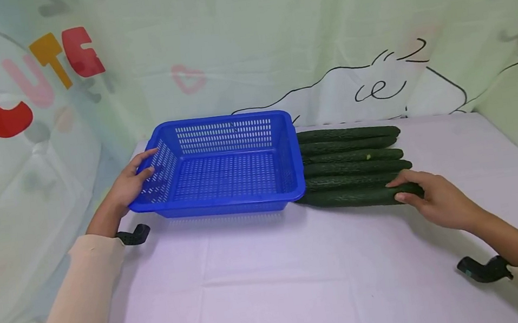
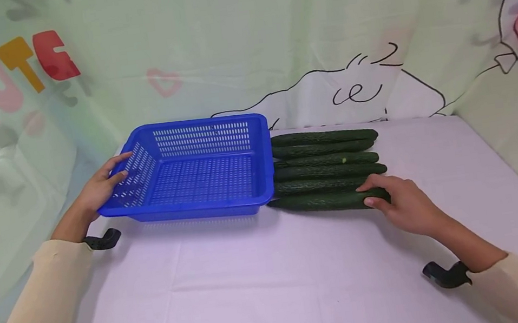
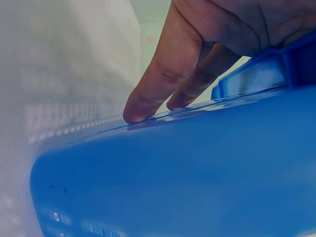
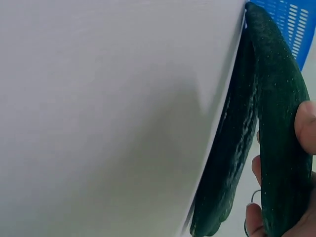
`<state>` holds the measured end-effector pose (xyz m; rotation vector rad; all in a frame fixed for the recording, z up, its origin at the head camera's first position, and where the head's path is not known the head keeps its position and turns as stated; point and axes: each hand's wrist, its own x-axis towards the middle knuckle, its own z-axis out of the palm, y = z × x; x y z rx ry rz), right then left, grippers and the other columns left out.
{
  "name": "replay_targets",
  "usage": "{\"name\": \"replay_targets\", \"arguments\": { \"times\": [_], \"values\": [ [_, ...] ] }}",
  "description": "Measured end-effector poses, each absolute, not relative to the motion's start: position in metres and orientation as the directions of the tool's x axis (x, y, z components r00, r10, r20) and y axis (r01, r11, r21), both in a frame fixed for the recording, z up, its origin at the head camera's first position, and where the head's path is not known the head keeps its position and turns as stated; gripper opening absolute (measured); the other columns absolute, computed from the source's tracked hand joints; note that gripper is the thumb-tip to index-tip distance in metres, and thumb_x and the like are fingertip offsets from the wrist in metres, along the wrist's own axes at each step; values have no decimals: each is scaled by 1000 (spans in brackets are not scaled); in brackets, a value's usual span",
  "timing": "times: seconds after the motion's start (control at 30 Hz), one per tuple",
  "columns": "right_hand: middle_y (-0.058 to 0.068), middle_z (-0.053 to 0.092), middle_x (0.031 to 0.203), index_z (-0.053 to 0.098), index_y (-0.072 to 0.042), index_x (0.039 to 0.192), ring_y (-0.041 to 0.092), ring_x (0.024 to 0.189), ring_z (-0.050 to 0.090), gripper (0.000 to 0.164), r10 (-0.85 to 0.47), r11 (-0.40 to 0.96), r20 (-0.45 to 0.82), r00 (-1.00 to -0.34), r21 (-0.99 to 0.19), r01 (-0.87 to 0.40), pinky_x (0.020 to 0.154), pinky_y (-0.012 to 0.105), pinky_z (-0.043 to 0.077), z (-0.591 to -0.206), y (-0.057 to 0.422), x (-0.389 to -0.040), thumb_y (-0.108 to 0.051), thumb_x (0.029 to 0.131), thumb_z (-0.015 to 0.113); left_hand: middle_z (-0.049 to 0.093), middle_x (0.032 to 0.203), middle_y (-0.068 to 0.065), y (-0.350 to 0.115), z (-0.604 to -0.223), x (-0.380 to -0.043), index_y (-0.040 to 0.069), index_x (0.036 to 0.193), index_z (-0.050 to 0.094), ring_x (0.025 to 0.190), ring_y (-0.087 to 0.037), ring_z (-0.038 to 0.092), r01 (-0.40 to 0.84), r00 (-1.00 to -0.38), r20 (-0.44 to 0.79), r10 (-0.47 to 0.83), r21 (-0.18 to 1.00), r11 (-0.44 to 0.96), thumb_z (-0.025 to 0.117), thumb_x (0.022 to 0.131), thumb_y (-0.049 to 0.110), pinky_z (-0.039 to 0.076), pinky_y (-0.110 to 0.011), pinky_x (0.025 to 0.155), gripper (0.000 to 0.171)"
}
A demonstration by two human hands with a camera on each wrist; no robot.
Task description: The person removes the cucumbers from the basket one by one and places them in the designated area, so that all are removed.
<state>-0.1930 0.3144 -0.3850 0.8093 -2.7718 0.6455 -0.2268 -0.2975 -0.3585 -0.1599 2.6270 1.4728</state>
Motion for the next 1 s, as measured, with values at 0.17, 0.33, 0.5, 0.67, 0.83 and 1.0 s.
{"name": "replay_targets", "arguments": {
  "times": [0.17,0.33,0.5,0.67,0.83,1.0],
  "values": [
    [8,71,105,68,-14,106,38,100,63,26,-464,749,312,-829,-361,-556,80,44,49,-386,305,-198,-3,83,75,10,166,-15,-297,-360,-228,34,157,20,143,-51,28,-156,-986,-163,-33,839,521,35,107,27,32,-70,108,53],
    [13,73,101,70,-13,100,42,97,59,28,-422,760,343,-839,-371,-534,77,58,45,-389,302,-199,0,77,78,11,166,-15,-296,-360,-230,36,157,21,143,-51,28,-158,-986,-164,-33,842,516,36,107,26,33,-70,108,53],
    [12,74,96,71,-12,96,43,95,62,27,-428,773,346,-835,-337,-537,77,60,46,-393,301,-201,1,74,80,11,166,-15,-295,-358,-230,36,157,22,143,-51,29,-156,-986,-167,-26,841,517,36,107,27,33,-70,108,53],
    [13,73,98,71,-13,97,46,100,62,24,-429,796,287,-856,-328,-509,78,62,47,-392,303,-200,-2,77,79,11,166,-15,-293,-358,-229,34,157,21,143,-52,29,-156,-985,-169,-24,836,526,36,107,27,33,-70,108,53],
    [15,71,101,70,-13,101,48,99,59,25,-409,823,268,-872,-305,-480,76,63,43,-390,304,-195,-5,79,78,11,166,-15,-292,-358,-229,34,157,21,143,-52,29,-151,-986,-169,-15,833,533,37,106,27,32,-71,108,54],
    [21,66,107,69,-10,106,53,103,52,28,-375,845,268,-887,-296,-446,79,65,36,-389,303,-189,-11,80,79,13,165,-14,-295,-359,-229,35,157,21,142,-47,31,-142,-983,-175,47,905,401,43,104,34,38,-63,109,57]
  ]
}}
